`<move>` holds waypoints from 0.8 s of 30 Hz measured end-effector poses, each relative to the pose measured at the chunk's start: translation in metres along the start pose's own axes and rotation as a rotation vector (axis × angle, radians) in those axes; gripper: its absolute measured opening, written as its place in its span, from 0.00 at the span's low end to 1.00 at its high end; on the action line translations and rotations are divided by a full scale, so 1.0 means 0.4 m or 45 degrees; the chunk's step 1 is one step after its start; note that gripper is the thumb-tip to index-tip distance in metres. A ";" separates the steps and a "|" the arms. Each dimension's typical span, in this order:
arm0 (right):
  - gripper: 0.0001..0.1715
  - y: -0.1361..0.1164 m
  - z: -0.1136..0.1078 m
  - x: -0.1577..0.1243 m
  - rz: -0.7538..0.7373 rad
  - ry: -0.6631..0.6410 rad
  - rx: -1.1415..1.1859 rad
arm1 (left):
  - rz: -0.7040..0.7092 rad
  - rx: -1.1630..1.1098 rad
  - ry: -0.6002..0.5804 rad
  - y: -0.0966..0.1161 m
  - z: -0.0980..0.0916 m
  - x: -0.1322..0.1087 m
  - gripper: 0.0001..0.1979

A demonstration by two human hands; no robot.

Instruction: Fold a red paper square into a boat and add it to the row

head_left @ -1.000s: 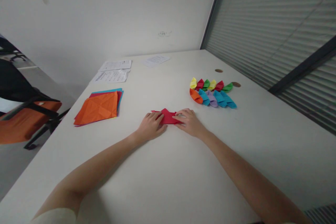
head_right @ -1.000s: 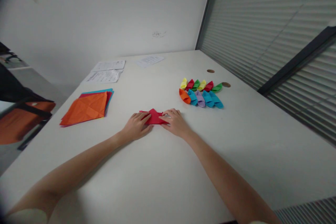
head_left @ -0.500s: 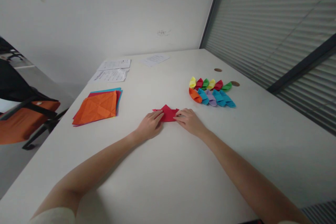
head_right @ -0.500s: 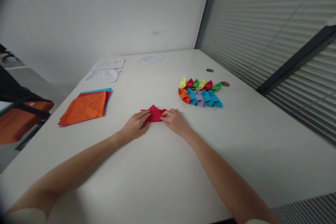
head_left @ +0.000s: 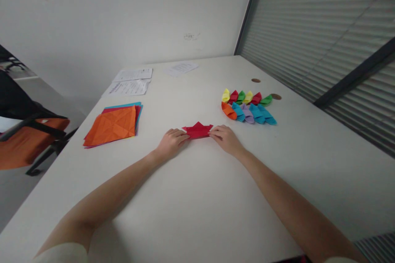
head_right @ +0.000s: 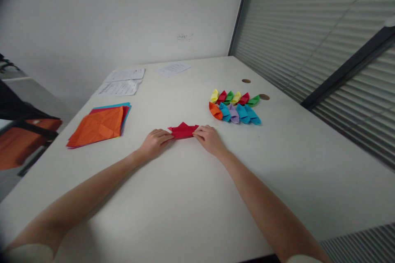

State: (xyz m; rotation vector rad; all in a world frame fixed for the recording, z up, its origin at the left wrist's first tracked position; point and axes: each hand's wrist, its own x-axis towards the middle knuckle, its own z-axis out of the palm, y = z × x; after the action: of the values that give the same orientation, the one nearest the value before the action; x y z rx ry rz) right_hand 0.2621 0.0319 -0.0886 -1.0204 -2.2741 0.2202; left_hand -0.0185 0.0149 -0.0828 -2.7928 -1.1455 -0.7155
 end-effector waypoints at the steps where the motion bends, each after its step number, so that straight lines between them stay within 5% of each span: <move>1: 0.12 0.004 0.002 0.000 -0.021 -0.004 0.019 | 0.007 -0.016 0.009 -0.001 0.001 0.000 0.12; 7: 0.12 0.015 0.008 -0.002 -0.057 -0.024 0.064 | 0.018 -0.147 0.050 0.004 0.000 0.004 0.12; 15: 0.12 -0.001 0.008 0.004 0.190 -0.007 0.080 | -0.057 -0.328 0.069 0.011 -0.003 0.008 0.11; 24: 0.09 -0.035 0.027 0.014 0.370 -0.009 -0.025 | -0.459 -0.395 0.042 0.016 0.009 0.015 0.08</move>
State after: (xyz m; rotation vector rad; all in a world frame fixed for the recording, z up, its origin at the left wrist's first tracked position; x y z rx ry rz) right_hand 0.2441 0.0273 -0.0890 -1.3610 -2.1310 0.3221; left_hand -0.0088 0.0150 -0.0826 -2.8224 -1.6899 -1.0451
